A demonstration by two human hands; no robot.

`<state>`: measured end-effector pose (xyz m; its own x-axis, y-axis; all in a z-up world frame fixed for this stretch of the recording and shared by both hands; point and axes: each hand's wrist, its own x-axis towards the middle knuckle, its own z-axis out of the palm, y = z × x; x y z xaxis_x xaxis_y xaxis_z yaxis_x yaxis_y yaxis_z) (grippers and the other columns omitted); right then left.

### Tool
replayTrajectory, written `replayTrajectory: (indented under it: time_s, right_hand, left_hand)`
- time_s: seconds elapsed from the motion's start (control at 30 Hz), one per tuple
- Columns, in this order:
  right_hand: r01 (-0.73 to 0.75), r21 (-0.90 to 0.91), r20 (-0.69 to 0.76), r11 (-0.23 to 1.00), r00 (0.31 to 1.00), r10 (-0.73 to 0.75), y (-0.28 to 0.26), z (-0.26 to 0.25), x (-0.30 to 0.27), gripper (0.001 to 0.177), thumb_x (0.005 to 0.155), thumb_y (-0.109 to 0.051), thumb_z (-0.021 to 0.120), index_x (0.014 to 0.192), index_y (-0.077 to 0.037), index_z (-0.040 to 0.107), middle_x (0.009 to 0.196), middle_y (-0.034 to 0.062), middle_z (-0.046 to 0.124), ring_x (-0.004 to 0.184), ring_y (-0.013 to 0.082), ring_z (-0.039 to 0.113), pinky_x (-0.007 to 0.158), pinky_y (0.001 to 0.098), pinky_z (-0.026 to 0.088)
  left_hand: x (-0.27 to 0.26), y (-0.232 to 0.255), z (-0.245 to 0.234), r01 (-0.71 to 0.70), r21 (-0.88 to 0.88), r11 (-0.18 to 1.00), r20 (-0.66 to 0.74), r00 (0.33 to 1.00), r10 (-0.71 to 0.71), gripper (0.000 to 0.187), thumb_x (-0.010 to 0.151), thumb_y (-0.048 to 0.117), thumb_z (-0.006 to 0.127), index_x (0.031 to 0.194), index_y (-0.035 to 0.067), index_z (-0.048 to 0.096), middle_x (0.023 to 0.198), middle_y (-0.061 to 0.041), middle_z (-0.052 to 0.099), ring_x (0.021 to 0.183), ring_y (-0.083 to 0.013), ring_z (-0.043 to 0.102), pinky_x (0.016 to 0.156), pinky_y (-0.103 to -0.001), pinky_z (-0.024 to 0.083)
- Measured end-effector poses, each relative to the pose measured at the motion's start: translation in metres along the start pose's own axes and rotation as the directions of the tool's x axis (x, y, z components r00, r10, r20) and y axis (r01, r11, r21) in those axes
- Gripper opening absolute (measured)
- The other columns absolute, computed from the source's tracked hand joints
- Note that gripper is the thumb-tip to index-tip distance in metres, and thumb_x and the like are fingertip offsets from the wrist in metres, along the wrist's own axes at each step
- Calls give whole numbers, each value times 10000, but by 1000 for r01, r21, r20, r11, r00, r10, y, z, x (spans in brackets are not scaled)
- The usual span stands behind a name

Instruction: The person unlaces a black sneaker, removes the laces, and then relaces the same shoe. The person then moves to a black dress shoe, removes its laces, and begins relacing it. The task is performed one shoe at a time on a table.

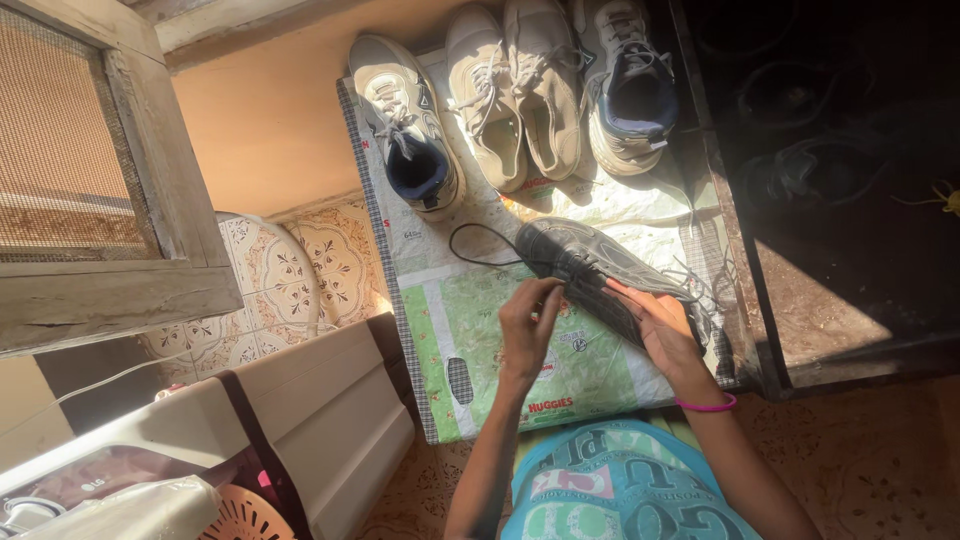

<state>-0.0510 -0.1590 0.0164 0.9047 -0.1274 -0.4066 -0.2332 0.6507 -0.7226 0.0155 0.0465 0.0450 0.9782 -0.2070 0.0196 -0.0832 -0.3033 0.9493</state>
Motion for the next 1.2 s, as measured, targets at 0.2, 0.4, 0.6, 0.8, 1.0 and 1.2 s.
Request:
replayTrajectory:
  time_s: [0.2, 0.4, 0.6, 0.8, 1.0, 1.2]
  right_hand:
    - [75, -798, -53, 598, 980, -194, -10, 15, -8, 289, 1074, -172, 527, 1249, -43, 717, 1248, 91, 754, 1200, 249, 716, 1074, 327, 513]
    - [311, -922, 379, -230, 846, -375, -51, 45, -15, 472, 801, -10, 708, 1273, -24, 700, 1111, 146, 682, 1024, 350, 594, 888, 431, 492]
    - [451, -889, 456, -77, 861, -225, -65, 28, 32, 290, 850, -106, 732, 1137, -72, 702, 1040, 85, 671, 998, 305, 605, 860, 407, 499]
    - [349, -931, 312, 109, 913, -261, -49, 13, 37, 222, 907, -123, 690, 1110, -76, 766, 917, 108, 653, 953, 302, 612, 840, 405, 492]
    - [363, -909, 319, 206, 922, -219, -52, 2, 43, 249, 932, -153, 679, 1151, -50, 742, 913, 106, 638, 917, 284, 609, 816, 385, 486]
    - [201, -896, 196, 397, 979, -54, -61, 4, 67, 156, 897, -184, 729, 971, -57, 781, 893, 57, 716, 806, 229, 656, 711, 366, 491]
  left_hand:
    - [-4, 6, 60, -60, 154, 986, -36, 997, 66, 107, 945, 60, 680, 1047, 29, 687, 889, -134, 644, 758, -315, 659, 672, -417, 505]
    - [-4, -13, 87, -21, 265, 964, -100, 994, 49, 76, 964, 93, 655, 1017, 50, 688, 915, -129, 668, 803, -339, 672, 688, -447, 511]
    - [0, -6, 96, 89, 169, 981, -218, 975, -51, 78, 965, 112, 667, 998, 48, 696, 884, -123, 692, 741, -319, 684, 644, -425, 501]
    - [5, 2, 109, 106, 127, 986, -265, 962, -69, 92, 975, 133, 659, 984, 51, 700, 888, -123, 720, 705, -303, 690, 637, -410, 513]
    - [7, 0, 123, 196, 51, 979, -296, 940, -172, 107, 978, 134, 648, 973, 37, 692, 855, -126, 729, 686, -274, 700, 641, -400, 518]
    - [8, 2, 116, 246, -139, 959, -240, 931, -274, 170, 971, 82, 660, 1070, 19, 537, 864, -122, 708, 766, -296, 722, 712, -397, 539]
